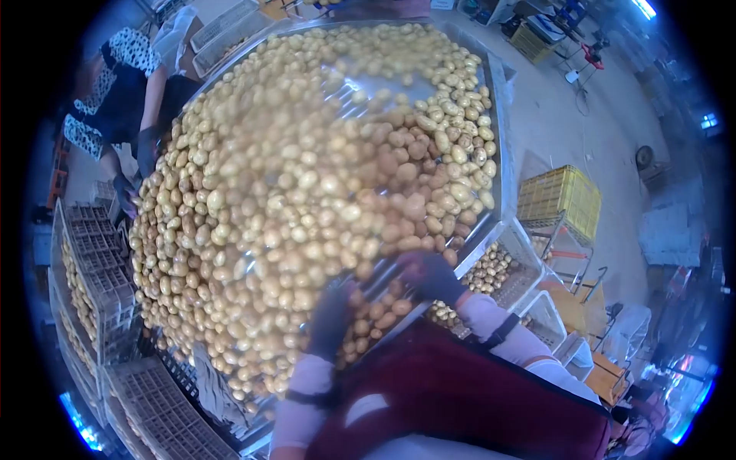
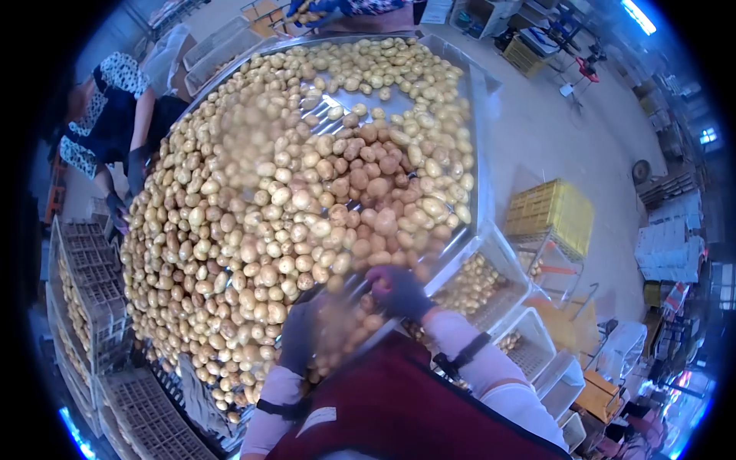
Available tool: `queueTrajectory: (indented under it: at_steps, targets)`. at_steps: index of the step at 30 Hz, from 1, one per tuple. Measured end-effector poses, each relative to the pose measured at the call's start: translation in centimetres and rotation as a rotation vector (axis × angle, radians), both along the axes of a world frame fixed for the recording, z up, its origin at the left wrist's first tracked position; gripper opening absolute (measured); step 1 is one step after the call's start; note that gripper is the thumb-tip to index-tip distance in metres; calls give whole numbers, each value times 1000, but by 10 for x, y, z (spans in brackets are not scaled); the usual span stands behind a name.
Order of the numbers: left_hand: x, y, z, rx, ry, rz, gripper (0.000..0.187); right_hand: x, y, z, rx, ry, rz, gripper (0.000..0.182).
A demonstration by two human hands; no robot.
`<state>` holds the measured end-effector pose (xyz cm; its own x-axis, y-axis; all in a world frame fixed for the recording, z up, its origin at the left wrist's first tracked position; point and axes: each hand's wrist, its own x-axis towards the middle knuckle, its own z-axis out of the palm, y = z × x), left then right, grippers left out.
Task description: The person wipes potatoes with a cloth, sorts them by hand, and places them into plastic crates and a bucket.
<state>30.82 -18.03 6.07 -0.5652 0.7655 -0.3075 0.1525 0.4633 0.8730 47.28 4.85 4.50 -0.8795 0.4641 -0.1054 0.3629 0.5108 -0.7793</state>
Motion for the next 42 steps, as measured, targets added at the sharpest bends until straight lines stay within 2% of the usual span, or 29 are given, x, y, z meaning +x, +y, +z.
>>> queueTrajectory:
  at_steps: [1,2,3,4,5,7,8,9,10,12,15,18,19,20,22,23,24,26,28,30,31,33,34,35,37,38,39,41,42]
  targets:
    - [2,9,28,-13,-118,68,34,0,6,14,8,57,-108,27]
    - [2,7,27,-20,-73,32,34,0,10,20,15,115,-221,26]
    - [2,5,27,-26,-27,-3,35,-3,20,13,114,57,-191,30]
    - [-3,-3,-3,-19,187,-140,35,-10,33,0,220,5,-162,34]
    - [-6,-4,-9,-39,306,-240,37,-16,43,-7,327,-43,-139,39]
    - [-11,5,-7,-90,458,-388,43,-39,42,9,292,-316,-99,36]
    - [-10,3,-5,-48,346,-337,46,-49,40,17,275,-453,-79,34]
    - [-9,1,-4,-4,236,-283,49,-54,36,19,280,-484,-84,33]
    - [-7,-6,-9,123,-12,-122,52,-58,35,20,290,-515,-88,32]
    - [-5,-14,-2,259,-200,50,56,-57,32,28,284,-522,-78,31]
    - [-4,-33,10,319,-68,142,61,-44,28,37,193,-446,-81,32]
    - [-7,-45,12,374,-185,239,57,-27,20,41,117,-401,-107,32]
    - [-3,-40,41,305,-424,295,58,-25,20,50,140,-424,-72,32]
    - [0,-33,44,355,-396,275,58,-22,20,56,163,-447,-37,33]
    - [7,-20,48,454,-338,231,58,-8,10,56,-155,-225,-216,34]
    - [11,-10,39,511,-94,155,60,-3,4,55,-311,-107,-294,35]
    - [31,1,82,525,-512,208,56,0,-8,54,-411,135,-261,35]
    - [55,31,125,695,-357,-83,50,17,-42,50,-621,498,-224,35]
    - [82,60,73,714,248,-450,49,39,-65,56,-815,641,-226,34]
    - [126,82,37,661,362,-558,47,69,-67,52,-681,746,-202,28]
    - [141,91,53,692,465,-647,46,88,-63,43,-456,829,-165,23]
    - [150,95,67,720,549,-754,45,129,-67,41,-202,767,-333,12]
    - [151,97,69,720,529,-773,45,157,-73,47,-172,623,-536,10]
    - [152,99,69,723,508,-790,45,209,-60,25,-1125,982,-515,12]
    - [125,95,43,579,477,-641,42,285,-63,16,-1839,1353,-457,13]
    - [101,93,35,505,466,-569,41,308,-78,31,-1566,1426,-515,15]
    - [69,95,48,321,369,-610,35,337,-92,38,-1356,1369,-799,17]
    - [33,89,43,70,148,-602,26,409,-117,36,-987,1144,-1293,20]
    - [26,84,13,8,25,-549,24,438,-122,20,-847,968,-1472,22]
